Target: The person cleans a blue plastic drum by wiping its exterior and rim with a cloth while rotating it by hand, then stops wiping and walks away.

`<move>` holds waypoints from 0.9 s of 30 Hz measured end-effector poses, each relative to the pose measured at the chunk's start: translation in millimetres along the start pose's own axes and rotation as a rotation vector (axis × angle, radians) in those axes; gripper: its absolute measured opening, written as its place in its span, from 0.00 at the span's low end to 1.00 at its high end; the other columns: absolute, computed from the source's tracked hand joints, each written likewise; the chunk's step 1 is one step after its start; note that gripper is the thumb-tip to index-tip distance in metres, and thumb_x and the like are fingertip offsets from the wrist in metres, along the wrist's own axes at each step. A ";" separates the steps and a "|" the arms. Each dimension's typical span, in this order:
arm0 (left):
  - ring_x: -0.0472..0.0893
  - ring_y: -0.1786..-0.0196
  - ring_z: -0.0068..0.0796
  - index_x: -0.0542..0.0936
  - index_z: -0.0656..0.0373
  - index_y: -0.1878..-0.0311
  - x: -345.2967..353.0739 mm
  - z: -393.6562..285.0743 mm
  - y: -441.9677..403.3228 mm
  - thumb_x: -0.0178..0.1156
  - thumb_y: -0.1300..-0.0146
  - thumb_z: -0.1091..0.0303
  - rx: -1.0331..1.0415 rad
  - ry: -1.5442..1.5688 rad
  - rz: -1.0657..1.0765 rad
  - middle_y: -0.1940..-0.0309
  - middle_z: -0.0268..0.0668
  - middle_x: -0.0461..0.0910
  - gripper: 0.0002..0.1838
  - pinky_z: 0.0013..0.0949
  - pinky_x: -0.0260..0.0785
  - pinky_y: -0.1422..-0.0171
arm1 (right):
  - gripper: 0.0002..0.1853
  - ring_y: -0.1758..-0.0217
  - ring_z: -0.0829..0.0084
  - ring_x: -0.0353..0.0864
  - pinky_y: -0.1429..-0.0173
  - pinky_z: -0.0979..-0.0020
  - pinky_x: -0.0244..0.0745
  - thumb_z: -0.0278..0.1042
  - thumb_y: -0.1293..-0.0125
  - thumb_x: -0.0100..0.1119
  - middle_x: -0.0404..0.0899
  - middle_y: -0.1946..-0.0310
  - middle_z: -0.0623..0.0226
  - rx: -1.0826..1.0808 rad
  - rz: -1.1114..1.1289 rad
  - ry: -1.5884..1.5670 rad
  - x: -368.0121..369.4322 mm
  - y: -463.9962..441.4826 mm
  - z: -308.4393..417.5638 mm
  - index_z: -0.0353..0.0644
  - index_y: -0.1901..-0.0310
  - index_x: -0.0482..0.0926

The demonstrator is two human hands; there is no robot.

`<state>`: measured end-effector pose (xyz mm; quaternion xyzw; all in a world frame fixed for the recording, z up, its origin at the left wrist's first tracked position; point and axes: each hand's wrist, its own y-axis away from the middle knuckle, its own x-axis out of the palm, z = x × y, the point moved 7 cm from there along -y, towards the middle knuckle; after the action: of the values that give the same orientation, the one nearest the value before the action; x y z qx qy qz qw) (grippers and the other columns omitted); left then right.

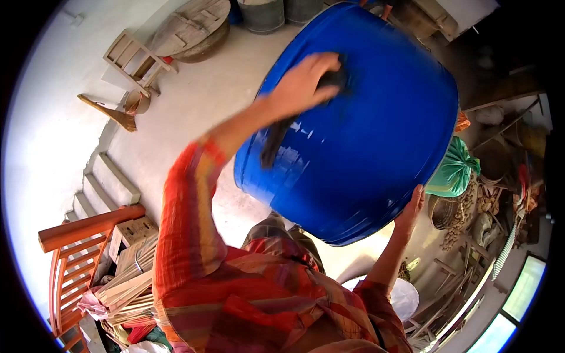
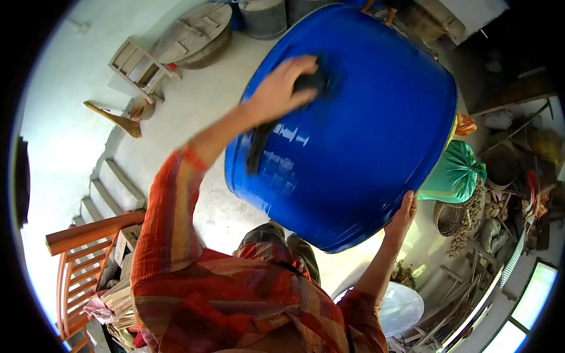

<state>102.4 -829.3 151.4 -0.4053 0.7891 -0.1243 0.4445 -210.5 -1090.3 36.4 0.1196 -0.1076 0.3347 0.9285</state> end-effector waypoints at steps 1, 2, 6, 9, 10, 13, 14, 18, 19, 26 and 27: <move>0.70 0.35 0.44 0.76 0.53 0.42 11.4 22.7 -44.8 0.63 0.38 0.54 0.044 -0.168 0.024 0.35 0.43 0.69 0.24 0.45 0.64 0.31 | 0.20 0.60 0.72 0.83 0.63 0.72 0.85 0.47 0.28 0.56 0.82 0.55 0.66 0.001 -0.019 -0.010 1.0 1.9 1.2 0.42 0.43 0.76; 0.68 0.33 0.45 0.76 0.49 0.40 30.3 65.6 -94.1 0.59 0.36 0.49 -0.021 -0.296 0.027 0.33 0.41 0.68 0.24 0.47 0.62 0.30 | 0.19 0.58 0.74 0.82 0.59 0.72 0.83 0.47 0.28 0.56 0.82 0.55 0.67 0.012 -0.001 -0.008 5.1 4.5 2.5 0.43 0.45 0.77; 0.61 0.28 0.49 0.77 0.37 0.37 82.1 96.2 -170.5 0.49 0.34 0.36 -0.477 -0.469 0.106 0.30 0.35 0.65 0.28 0.55 0.54 0.27 | 0.17 0.54 0.78 0.78 0.50 0.75 0.75 0.44 0.28 0.56 0.81 0.54 0.70 -0.020 -0.058 -0.010 -9.2 1.7 -11.2 0.41 0.46 0.79; 0.67 0.33 0.50 0.80 0.41 0.43 105.9 33.1 -133.1 0.55 0.36 0.47 -0.012 -0.330 0.055 0.35 0.37 0.70 0.21 0.50 0.61 0.31 | 0.18 0.56 0.79 0.80 0.52 0.77 0.76 0.43 0.26 0.54 0.82 0.56 0.70 -0.046 -0.065 0.029 -9.0 -0.7 -1.2 0.39 0.45 0.78; 0.69 0.36 0.49 0.81 0.50 0.47 98.4 -10.0 -100.0 0.59 0.40 0.56 0.184 -0.195 0.152 0.40 0.41 0.73 0.19 0.46 0.62 0.32 | 0.18 0.57 0.79 0.80 0.53 0.77 0.77 0.43 0.26 0.53 0.82 0.56 0.69 -0.053 -0.037 0.023 -8.7 -0.8 -0.3 0.38 0.45 0.78; 0.67 0.33 0.47 0.81 0.53 0.49 83.0 -100.3 35.1 0.57 0.38 0.64 0.291 -0.002 0.420 0.42 0.43 0.74 0.14 0.51 0.52 0.26 | 0.20 0.61 0.77 0.83 0.60 0.76 0.81 0.44 0.26 0.52 0.83 0.56 0.66 -0.023 -0.011 0.000 -27.0 1.9 -4.2 0.38 0.44 0.77; 0.67 0.33 0.43 0.82 0.47 0.48 86.3 -108.1 81.0 0.57 0.36 0.65 0.375 0.050 0.380 0.42 0.40 0.75 0.14 0.51 0.51 0.25 | 0.19 0.61 0.75 0.83 0.61 0.74 0.83 0.44 0.26 0.52 0.82 0.56 0.67 -0.005 -0.013 -0.003 -31.8 4.2 -3.0 0.40 0.43 0.76; 0.70 0.35 0.37 0.81 0.41 0.51 58.1 -91.3 87.9 0.59 0.39 0.64 0.563 -0.191 0.495 0.43 0.36 0.76 0.13 0.50 0.56 0.27 | 0.18 0.62 0.75 0.84 0.64 0.73 0.84 0.45 0.26 0.52 0.83 0.58 0.68 0.015 0.035 0.002 -42.4 7.3 -8.1 0.43 0.43 0.75; 0.71 0.36 0.38 0.81 0.44 0.52 47.2 -82.3 49.2 0.60 0.41 0.65 0.530 -0.363 0.456 0.44 0.38 0.76 0.13 0.49 0.58 0.28 | 0.18 0.63 0.75 0.84 0.64 0.73 0.85 0.45 0.26 0.52 0.83 0.59 0.68 0.012 0.066 0.024 -46.0 6.8 -13.8 0.43 0.43 0.76; 0.63 0.31 0.54 0.67 0.50 0.31 84.2 142.6 -192.9 0.49 0.31 0.46 -0.400 -0.527 0.138 0.32 0.45 0.65 0.29 0.52 0.58 0.29 | 0.19 0.56 0.84 0.74 0.48 0.77 0.68 0.45 0.28 0.56 0.81 0.58 0.75 -0.053 0.065 0.079 -25.2 16.3 -17.9 0.38 0.47 0.80; 0.61 0.30 0.55 0.66 0.48 0.29 100.0 165.7 -211.0 0.45 0.30 0.41 -0.567 -0.510 0.144 0.31 0.44 0.64 0.32 0.53 0.59 0.29 | 0.19 0.56 0.84 0.74 0.48 0.78 0.68 0.46 0.28 0.57 0.81 0.58 0.76 -0.054 0.063 0.098 -21.3 19.1 -19.1 0.38 0.47 0.80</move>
<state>319.4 -1012.2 113.6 -0.4736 0.6828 0.2349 0.5042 -236.6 -1083.0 15.2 0.0744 -0.0749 0.3660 0.9246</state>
